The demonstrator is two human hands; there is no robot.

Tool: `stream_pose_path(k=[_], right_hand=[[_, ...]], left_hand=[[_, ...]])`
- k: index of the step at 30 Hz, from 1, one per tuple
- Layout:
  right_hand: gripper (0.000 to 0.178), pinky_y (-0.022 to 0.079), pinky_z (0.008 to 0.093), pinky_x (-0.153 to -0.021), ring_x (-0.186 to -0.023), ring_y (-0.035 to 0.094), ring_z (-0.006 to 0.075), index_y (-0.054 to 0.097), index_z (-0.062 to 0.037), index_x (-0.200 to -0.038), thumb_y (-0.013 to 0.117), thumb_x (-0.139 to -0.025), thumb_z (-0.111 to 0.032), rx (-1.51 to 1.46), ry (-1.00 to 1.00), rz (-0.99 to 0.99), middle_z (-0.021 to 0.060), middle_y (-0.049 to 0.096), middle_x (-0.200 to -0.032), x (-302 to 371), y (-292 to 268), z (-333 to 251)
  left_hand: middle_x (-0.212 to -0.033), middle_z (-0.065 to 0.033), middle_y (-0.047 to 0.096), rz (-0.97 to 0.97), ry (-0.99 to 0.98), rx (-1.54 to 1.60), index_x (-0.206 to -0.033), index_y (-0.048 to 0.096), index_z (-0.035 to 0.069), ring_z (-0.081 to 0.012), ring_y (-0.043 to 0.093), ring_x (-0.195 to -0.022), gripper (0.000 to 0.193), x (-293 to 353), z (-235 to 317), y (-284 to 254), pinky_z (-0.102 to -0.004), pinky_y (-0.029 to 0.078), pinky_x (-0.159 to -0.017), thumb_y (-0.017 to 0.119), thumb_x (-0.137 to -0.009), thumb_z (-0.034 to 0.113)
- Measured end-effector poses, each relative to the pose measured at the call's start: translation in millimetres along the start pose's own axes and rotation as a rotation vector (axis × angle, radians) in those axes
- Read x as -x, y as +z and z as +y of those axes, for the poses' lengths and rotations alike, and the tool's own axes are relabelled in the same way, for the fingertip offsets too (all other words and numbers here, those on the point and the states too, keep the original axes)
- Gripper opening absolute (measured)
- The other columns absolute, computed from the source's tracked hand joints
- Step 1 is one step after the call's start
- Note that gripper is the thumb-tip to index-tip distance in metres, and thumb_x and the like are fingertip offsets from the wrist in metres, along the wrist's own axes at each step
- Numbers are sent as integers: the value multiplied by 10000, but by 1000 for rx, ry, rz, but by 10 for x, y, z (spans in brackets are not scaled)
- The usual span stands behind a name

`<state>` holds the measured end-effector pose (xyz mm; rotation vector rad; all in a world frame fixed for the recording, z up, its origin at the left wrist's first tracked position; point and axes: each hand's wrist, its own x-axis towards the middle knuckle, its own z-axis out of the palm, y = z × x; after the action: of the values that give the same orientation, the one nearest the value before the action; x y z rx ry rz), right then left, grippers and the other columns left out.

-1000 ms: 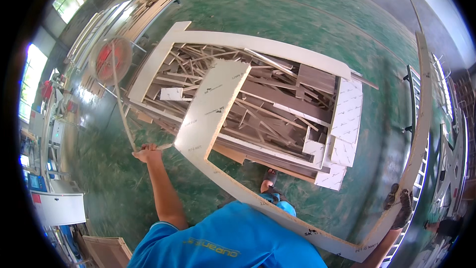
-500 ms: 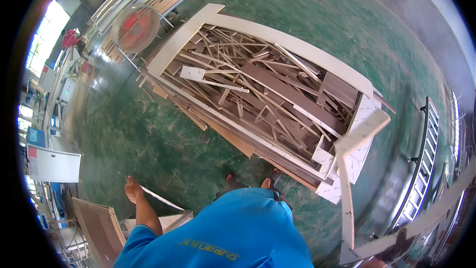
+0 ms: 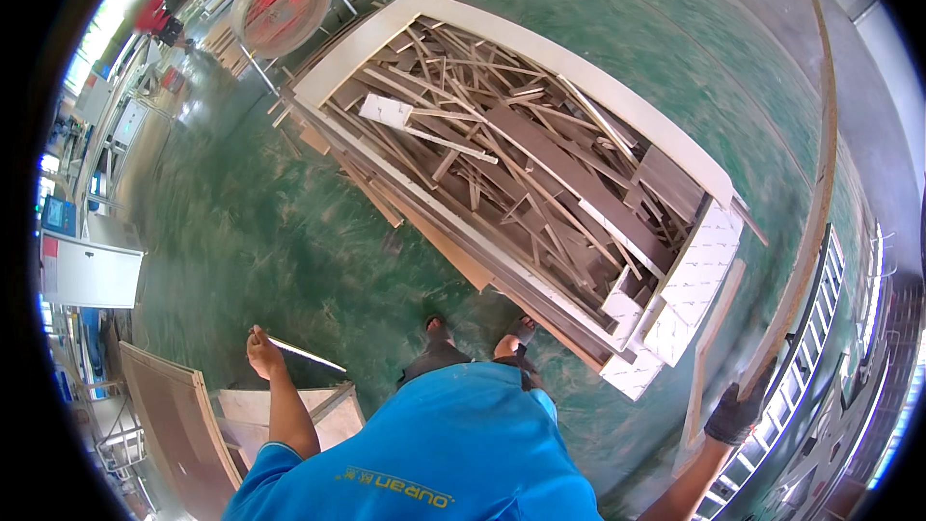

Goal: The person picks up white rectangular panels from a table, carries them to a scrap pile, and then returns to wipe the surface of other panels on the table with a cloth. The person handles the panels one at a time, moving them between the table and the floor area.

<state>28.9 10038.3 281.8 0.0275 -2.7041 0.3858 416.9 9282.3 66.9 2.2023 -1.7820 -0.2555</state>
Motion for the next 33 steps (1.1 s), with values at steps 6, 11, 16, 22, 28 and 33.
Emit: stream_pose_path(k=[6, 11, 16, 22, 28, 33], right_hand=[[830, 389, 388, -1135, -1382, 472, 280, 252, -159, -1622, 543, -869, 35, -653, 164, -230, 102, 451, -1559, 138, 1677, 111], [535, 552, 421, -786, -886, 683, 289, 627, -8, -1221, 798, -781, -258, -408, 22, -707, 167, 713, -1053, 474, 3295, -672], [614, 525, 453, -1011, -1238, 625, 354, 578, -135, -1383, 690, -834, -388, 269, 47, -1119, 156, 629, -1369, 626, 3734, -1770], [560, 530, 486, -971, -1172, 638, 410, 585, -65, -1343, 671, -840, -296, 94, 53, -861, 246, 673, -1234, 621, 3255, -1990], [677, 516, 488, -1009, -1252, 596, 391, 468, -119, -1476, 657, -871, -358, 149, -69, -875, 206, 525, -1468, 604, 3691, -2172], [580, 478, 457, -1061, -1258, 592, 369, 509, -136, -1403, 653, -889, -364, 317, -59, -1133, 163, 588, -1405, 1018, 4963, -1871]], left_hand=[[-1133, -201, 703, 89, 219, 155, -1096, 733, 35, -392, 660, -1039, 519, -281, -226, 296, -468, 496, -906, 551, -985, 508], [-1081, -200, 708, 55, 318, 305, -1089, 723, 17, -383, 666, -991, 463, -591, -390, 417, -445, 502, -895, 584, -989, 447], [-974, -164, 722, 14, 245, 417, -1048, 707, -8, -325, 672, -885, 426, -992, -915, 259, -410, 512, -800, 597, -999, 401], [-832, -85, 663, 127, 266, 490, -883, 658, 4, -212, 592, -793, 468, -948, -986, -112, -365, 470, -776, 522, -1051, 419], [-814, -56, 581, 302, 184, 761, -822, 585, 12, -203, 537, -797, 471, -1121, -1039, 8, -352, 439, -800, 478, -1060, 404], [-767, -42, 548, 187, 209, 720, -811, 543, 78, -168, 534, -763, 433, -1439, -785, -288, -338, 450, -778, 467, -1057, 426]])
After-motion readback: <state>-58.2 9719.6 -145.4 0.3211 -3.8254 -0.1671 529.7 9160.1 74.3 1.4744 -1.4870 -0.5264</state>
